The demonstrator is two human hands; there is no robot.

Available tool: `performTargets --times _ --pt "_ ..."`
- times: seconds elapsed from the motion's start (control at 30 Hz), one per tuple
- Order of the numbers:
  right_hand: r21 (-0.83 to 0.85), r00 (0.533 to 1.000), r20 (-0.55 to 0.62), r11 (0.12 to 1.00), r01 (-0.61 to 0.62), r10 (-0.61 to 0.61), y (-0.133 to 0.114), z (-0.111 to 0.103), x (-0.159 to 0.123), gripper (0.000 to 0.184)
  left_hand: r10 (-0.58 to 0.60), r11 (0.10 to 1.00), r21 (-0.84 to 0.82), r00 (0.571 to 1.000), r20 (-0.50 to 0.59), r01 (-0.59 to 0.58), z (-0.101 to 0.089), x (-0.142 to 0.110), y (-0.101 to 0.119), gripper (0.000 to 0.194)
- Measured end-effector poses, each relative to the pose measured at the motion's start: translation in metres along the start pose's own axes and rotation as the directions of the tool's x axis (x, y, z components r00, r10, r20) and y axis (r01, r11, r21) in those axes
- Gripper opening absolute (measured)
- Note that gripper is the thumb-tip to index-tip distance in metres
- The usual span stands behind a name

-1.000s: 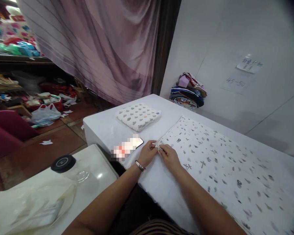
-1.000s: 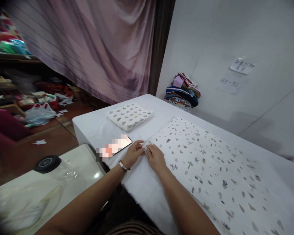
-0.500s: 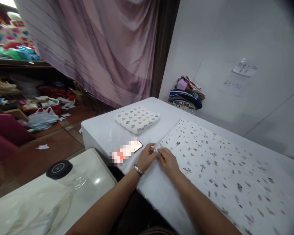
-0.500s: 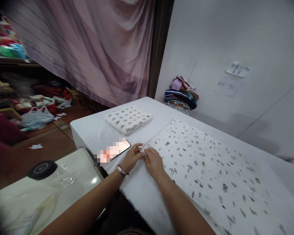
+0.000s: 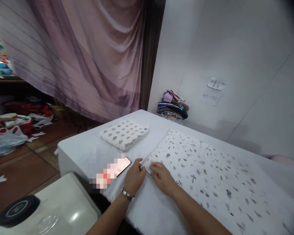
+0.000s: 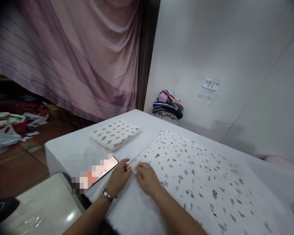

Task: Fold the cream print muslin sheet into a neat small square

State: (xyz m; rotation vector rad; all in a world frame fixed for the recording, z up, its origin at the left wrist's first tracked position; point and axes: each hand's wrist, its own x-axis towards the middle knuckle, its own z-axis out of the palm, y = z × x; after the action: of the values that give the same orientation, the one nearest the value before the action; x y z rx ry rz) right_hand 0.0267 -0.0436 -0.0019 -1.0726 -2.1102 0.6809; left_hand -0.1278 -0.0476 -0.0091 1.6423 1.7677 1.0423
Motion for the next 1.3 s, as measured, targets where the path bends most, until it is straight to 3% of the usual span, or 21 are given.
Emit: performTargets --times 0.1,0.2,0.37,0.5,0.57,0.77,0.9,1.0,1.13,1.3 --pt "-0.038 0.993 0.1 0.998 0.059 -0.055 -0.001 -0.01 -0.009 0.03 -0.016 0.97 0.242 1.0 0.014 0.012 -0.003 -0.002 0.004 0.037" --pt "-0.044 0.996 0.081 0.998 0.034 -0.03 0.005 -0.02 -0.015 0.026 -0.034 0.933 0.358 0.999 0.033 0.02 -0.004 -0.002 0.007 0.038" --pt "-0.065 0.993 0.113 0.998 0.028 -0.02 0.027 -0.037 -0.007 0.023 -0.048 0.913 0.407 0.997 0.053 0.022 -0.005 -0.002 0.009 0.034" --pt "-0.138 0.991 0.021 0.982 -0.129 0.133 0.047 -0.055 0.023 0.025 -0.045 0.91 0.415 0.996 0.079 0.008 -0.006 -0.003 0.01 0.03" --pt "-0.228 0.989 -0.016 0.962 -0.149 0.149 0.057 -0.06 0.043 0.029 -0.049 0.917 0.4 0.994 0.095 0.007 -0.007 -0.003 0.01 0.028" --pt "-0.4 0.987 0.159 0.915 0.045 0.021 0.075 -0.056 0.092 0.034 -0.043 0.947 0.321 0.991 0.125 0.001 -0.011 -0.004 0.007 0.02" --pt "-0.428 0.935 0.35 0.88 0.206 -0.049 0.076 -0.055 0.107 0.027 -0.038 0.961 0.278 0.987 0.156 -0.007 -0.014 -0.004 0.006 0.014" --pt "-0.437 0.902 0.421 0.849 0.298 -0.1 0.077 -0.06 0.112 0.019 -0.043 0.965 0.261 0.985 0.168 -0.003 -0.014 -0.003 0.005 0.012" --pt "-0.408 0.882 0.458 0.854 0.322 -0.113 0.076 -0.067 0.112 0.013 -0.026 0.968 0.252 0.986 0.166 -0.016 -0.013 -0.002 0.003 0.008" --pt "-0.35 0.897 0.428 0.894 0.279 -0.112 0.073 -0.072 0.113 0.015 -0.002 0.973 0.227 0.986 0.169 -0.037 -0.013 -0.003 0.0 0.006"
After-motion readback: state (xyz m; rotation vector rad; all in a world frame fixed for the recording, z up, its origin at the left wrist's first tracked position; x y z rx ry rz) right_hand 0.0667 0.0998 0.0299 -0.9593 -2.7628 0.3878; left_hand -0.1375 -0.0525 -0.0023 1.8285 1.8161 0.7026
